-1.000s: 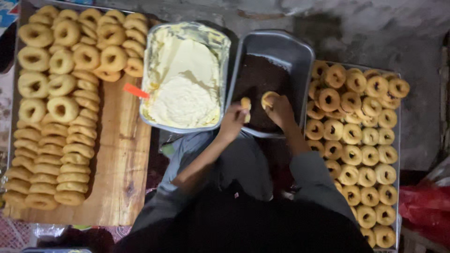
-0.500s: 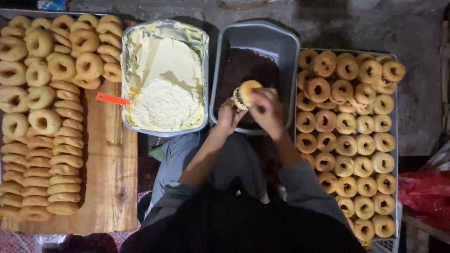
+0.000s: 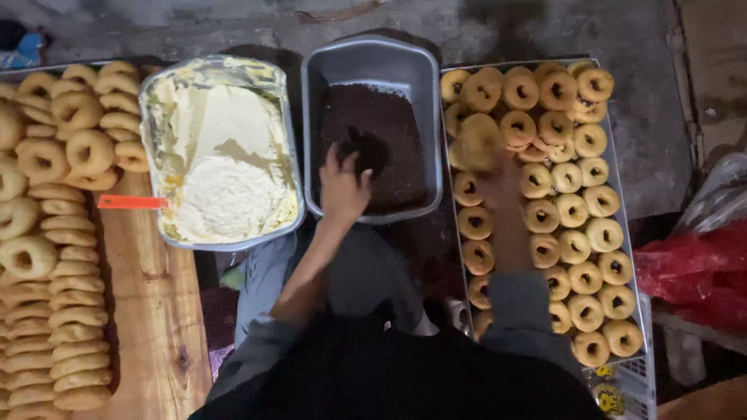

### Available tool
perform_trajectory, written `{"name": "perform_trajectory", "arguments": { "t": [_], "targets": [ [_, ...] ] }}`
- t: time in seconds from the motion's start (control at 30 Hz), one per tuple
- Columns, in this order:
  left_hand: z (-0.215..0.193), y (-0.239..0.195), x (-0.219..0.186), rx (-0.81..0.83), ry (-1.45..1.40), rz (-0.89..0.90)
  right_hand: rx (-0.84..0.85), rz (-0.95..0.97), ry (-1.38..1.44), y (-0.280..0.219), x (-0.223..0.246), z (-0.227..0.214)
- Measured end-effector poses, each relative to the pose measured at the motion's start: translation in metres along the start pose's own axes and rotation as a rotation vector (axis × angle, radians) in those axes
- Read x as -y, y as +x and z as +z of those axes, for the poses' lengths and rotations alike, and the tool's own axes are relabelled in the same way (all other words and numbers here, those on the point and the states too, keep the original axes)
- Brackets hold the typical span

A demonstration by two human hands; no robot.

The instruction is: The person repeatedly picks up ring-shaped donuts, fills their centers with a light-colored cream from a container, and then dips the filled side into a dark chocolate mixture before placing them on a tray.

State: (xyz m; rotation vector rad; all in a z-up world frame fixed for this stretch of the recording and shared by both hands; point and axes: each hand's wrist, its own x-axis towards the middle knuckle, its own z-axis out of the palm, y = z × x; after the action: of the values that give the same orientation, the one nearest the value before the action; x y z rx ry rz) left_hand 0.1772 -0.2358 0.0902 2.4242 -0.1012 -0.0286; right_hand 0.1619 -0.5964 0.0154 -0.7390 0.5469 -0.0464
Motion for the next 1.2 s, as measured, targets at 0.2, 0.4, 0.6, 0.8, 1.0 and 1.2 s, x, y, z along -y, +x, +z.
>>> {"name": "perform_trajectory", "arguments": {
  "t": [0.2, 0.4, 0.6, 0.8, 1.0, 1.2],
  "targets": [
    [-0.047, -0.052, 0.039, -0.173, -0.164, 0.142, -0.356, -0.52, 0.066, 0.033, 0.141, -0.113],
    [-0.09, -0.138, 0.08, -0.241, -0.144, -0.048, -0.261, -0.504, 0.061, 0.073, 0.168, -0.102],
    [-0.126, -0.219, 0.123, -0.431, -0.229, -0.293, -0.868, -0.358, -0.76, 0.095, 0.176, -0.099],
    [-0.129, -0.287, 0.173, -0.651, -0.297, -0.536, -0.982, -0.955, -1.083, 0.062, 0.147, -0.066],
    [-0.112, -0.339, 0.244, -0.945, 0.114, -0.79, -0.058, -1.194, -1.049, -0.045, 0.033, 0.08],
    [-0.154, -0.359, 0.368, -1.191, 0.379, -1.012, 0.512, -1.263, -1.588, -0.18, -0.068, 0.235]
  ]
}}
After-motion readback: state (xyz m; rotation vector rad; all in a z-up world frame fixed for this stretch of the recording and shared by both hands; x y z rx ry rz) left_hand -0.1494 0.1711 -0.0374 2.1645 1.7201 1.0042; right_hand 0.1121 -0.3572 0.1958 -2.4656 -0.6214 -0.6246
